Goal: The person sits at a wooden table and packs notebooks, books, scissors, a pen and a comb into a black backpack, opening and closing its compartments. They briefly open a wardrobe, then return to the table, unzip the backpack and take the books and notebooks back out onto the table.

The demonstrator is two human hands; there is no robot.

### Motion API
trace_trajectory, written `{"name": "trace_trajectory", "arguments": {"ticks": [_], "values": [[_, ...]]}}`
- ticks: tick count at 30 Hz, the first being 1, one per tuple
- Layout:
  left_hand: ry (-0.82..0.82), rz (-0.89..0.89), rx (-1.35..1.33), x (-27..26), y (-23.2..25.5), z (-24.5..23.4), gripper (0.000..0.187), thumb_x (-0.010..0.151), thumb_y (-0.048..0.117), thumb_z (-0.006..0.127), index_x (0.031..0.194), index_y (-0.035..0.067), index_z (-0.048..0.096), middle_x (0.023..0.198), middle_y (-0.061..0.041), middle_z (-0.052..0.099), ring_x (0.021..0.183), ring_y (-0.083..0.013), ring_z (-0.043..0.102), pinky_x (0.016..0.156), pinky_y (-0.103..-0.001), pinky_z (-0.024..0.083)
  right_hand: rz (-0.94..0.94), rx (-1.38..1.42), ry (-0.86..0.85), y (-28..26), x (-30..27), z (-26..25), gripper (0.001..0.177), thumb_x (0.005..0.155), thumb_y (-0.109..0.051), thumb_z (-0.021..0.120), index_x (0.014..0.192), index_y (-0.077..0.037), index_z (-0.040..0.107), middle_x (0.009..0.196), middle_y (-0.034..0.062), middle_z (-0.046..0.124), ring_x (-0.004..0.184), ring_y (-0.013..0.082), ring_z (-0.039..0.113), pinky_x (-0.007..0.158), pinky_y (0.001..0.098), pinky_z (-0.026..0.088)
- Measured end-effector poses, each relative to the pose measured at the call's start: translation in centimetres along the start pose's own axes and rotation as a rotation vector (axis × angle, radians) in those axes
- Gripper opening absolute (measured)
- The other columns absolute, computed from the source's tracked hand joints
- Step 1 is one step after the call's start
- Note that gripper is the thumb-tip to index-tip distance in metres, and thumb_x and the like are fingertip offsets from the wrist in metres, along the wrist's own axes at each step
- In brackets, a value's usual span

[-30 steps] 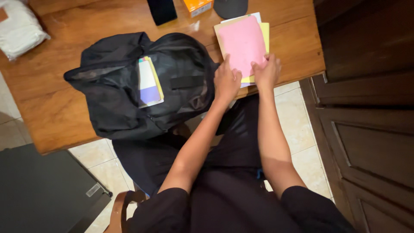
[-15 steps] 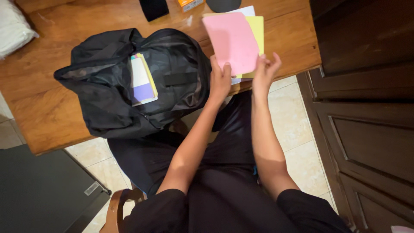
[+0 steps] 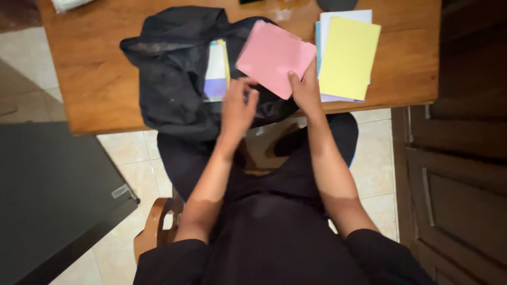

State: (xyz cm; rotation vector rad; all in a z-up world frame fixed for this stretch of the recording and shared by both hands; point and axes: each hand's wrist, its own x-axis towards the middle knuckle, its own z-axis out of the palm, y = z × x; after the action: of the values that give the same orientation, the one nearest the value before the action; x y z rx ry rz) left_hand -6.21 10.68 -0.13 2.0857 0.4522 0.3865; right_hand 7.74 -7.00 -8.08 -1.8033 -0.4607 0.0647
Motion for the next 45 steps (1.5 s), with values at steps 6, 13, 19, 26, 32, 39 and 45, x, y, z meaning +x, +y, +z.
{"name": "trace_trajectory", "arguments": {"ticks": [6, 13, 19, 26, 32, 39, 45], "values": [[0.443, 0.254, 0.951, 1.9, -5.5, -6.9, 0.04, 0.065, 0.034, 0.074, 0.104, 0.029, 0.065, 0.136, -0.015, 0.052, 0.121, -0.0454, 0.051, 0.091, -0.055, 0.045, 0.397, -0.298, 0.032, 0.4, -1.0, 0.5, 0.068, 0.104, -0.009, 0.055, 0.164, -0.001, 0.024, 0.126, 0.0308, 0.063, 0.113, 0.0299, 0.063, 0.107, 0.0372, 0.049], [0.214, -0.101, 0.59, 4.1, -8.0, -9.0, 0.044, 0.088, 0.005, 0.065, 0.131, 0.009, 0.065, 0.118, -0.011, 0.061, 0.103, -0.0353, 0.059, 0.086, -0.049, 0.05, -0.1, 0.001, -0.241, -2.7, -0.9, 2.7, 0.055, 0.11, -0.002, 0.057, 0.157, 0.001, 0.028, 0.15, 0.0261, 0.053, 0.141, 0.0316, 0.052, 0.122, 0.0407, 0.04], [0.328, 0.016, 0.408, 2.7, -5.8, -11.8, 0.04, 0.092, 0.002, 0.061, 0.131, 0.007, 0.064, 0.114, -0.011, 0.061, 0.099, -0.0345, 0.061, 0.088, -0.045, 0.051, 0.107, -0.08, -0.409, -4.1, 1.0, 8.3, 0.065, 0.099, -0.011, 0.059, 0.152, 0.001, 0.023, 0.137, 0.0274, 0.057, 0.134, 0.0372, 0.057, 0.109, 0.0417, 0.046], [0.289, 0.033, 0.393, 1.0, -5.0, -11.7, 0.041, 0.094, 0.003, 0.062, 0.134, 0.012, 0.066, 0.117, -0.008, 0.062, 0.102, -0.0336, 0.062, 0.089, -0.043, 0.053, -0.038, -0.747, -0.291, -5.5, 0.8, 19.1, 0.086, 0.085, -0.033, 0.079, 0.147, 0.005, 0.033, 0.128, 0.0255, 0.054, 0.114, 0.0455, 0.06, 0.084, 0.0523, 0.055], [0.175, 0.132, 0.472, 0.0, -3.9, -9.6, 0.054, 0.085, 0.014, 0.071, 0.137, 0.012, 0.06, 0.136, -0.016, 0.052, 0.124, -0.0369, 0.05, 0.098, -0.049, 0.044, -0.057, -0.697, -0.244, -7.1, 0.7, 16.8, 0.08, 0.091, -0.032, 0.08, 0.148, 0.007, 0.039, 0.118, 0.0255, 0.053, 0.105, 0.0448, 0.058, 0.074, 0.0516, 0.053], [0.087, 0.245, 0.417, 0.3, 1.0, -1.7, 0.04, 0.086, 0.016, 0.07, 0.126, 0.017, 0.066, 0.131, -0.006, 0.058, 0.126, -0.0275, 0.053, 0.104, -0.054, 0.034, -0.13, -0.518, 0.065, -5.6, -1.0, 6.8, 0.039, 0.096, -0.014, 0.074, 0.134, -0.011, 0.065, 0.116, 0.014, 0.058, 0.108, 0.0348, 0.059, 0.094, 0.0447, 0.049], [-0.22, 0.184, -0.004, 1.4, 4.8, 7.0, 0.017, 0.101, 0.014, 0.05, 0.099, 0.015, 0.066, 0.085, 0.005, 0.077, 0.087, -0.0212, 0.073, 0.089, -0.043, 0.047, 0.059, -0.62, 0.331, -0.7, -1.0, -3.7, 0.041, 0.094, -0.011, 0.074, 0.133, -0.011, 0.062, 0.121, 0.0133, 0.059, 0.111, 0.0346, 0.056, 0.097, 0.0457, 0.048]]}}
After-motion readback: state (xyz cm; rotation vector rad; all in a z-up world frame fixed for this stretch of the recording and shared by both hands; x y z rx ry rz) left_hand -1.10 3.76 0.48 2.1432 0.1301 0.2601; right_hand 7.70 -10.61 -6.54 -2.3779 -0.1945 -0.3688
